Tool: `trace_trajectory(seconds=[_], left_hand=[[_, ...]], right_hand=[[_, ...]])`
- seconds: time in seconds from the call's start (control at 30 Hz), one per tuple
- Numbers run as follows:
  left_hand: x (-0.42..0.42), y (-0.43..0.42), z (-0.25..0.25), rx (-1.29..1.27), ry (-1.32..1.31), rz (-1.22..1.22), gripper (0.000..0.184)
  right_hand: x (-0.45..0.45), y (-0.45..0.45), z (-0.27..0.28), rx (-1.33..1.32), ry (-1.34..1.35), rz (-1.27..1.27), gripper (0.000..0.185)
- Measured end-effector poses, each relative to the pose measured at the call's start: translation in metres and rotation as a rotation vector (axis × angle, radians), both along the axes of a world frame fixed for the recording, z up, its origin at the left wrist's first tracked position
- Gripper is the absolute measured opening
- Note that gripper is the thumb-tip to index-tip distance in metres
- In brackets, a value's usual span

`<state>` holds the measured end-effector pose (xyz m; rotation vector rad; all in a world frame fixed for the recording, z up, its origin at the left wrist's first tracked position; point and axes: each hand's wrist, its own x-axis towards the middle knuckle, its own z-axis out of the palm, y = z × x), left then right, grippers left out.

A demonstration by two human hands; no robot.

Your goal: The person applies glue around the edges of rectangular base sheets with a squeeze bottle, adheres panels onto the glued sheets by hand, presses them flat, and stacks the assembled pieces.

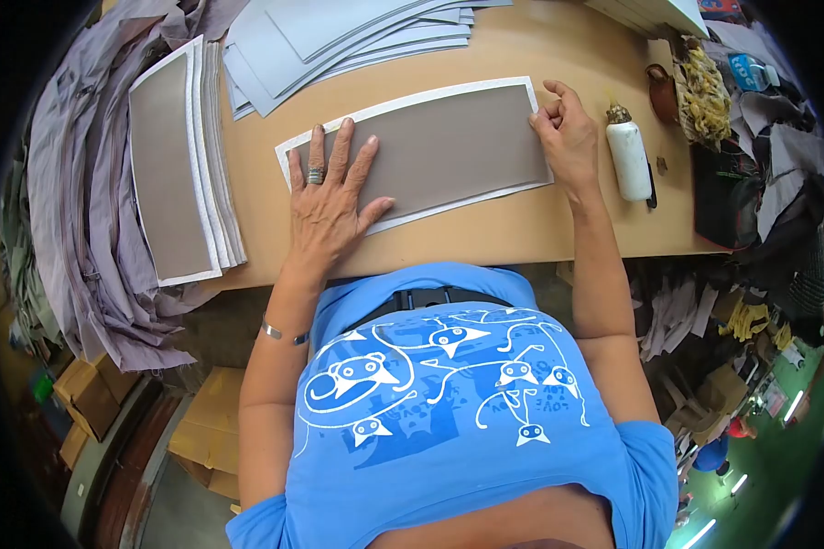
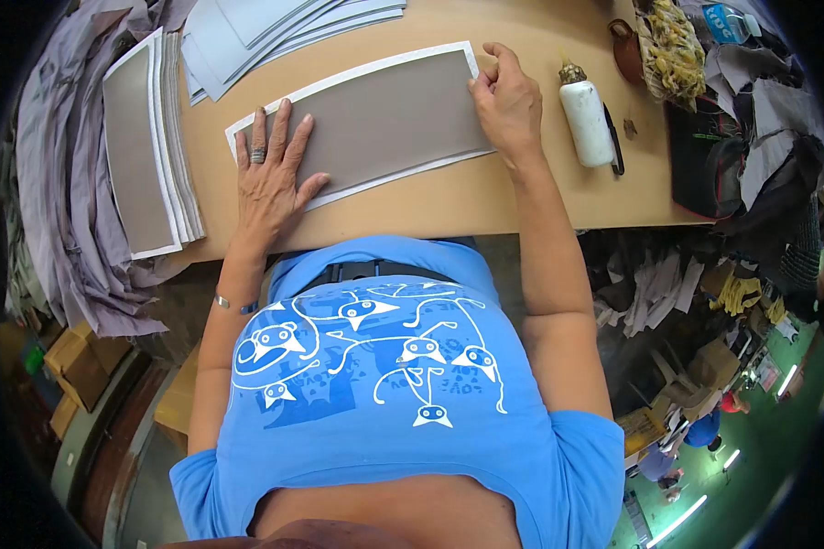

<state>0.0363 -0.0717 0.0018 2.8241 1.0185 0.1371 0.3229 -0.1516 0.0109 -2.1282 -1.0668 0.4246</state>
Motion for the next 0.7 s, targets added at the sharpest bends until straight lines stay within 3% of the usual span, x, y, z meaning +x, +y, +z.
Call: trace_trajectory(seconds=[0.13,0.23,0.33,0.4,0.5,0.6,0.7], left_hand=[[0.001,-0.001,0.002,-0.013,0.002,0.001,0.072],[0.001,0.000,0.003,-0.020,0.003,0.007,0.072],[0.000,0.000,0.003,-0.025,-0.001,0.009,0.071],[0.001,-0.001,0.004,-0.024,0.017,0.014,0.071],[0.002,0.000,0.000,0.002,-0.009,0.011,0.070],[0.001,-0.001,0.003,-0.034,-0.025,0.011,0.070],[0.001,0.000,0.004,-0.028,-0.003,0.010,0.070]], right_hand=[[-0.002,0.000,0.008,-0.073,-0.012,0.021,0.044],[-0.013,0.000,0.004,-0.003,-0.480,0.122,0.046],[-0.045,0.008,-0.002,0.154,-0.614,0.344,0.049],[-0.084,0.014,-0.003,0.200,-0.603,0.573,0.051],[-0.112,0.014,-0.012,0.038,-0.465,0.718,0.064],[-0.089,0.011,-0.021,-0.016,-0.563,0.708,0.073],[-0.044,0.005,-0.025,-0.117,-0.628,0.540,0.077]])
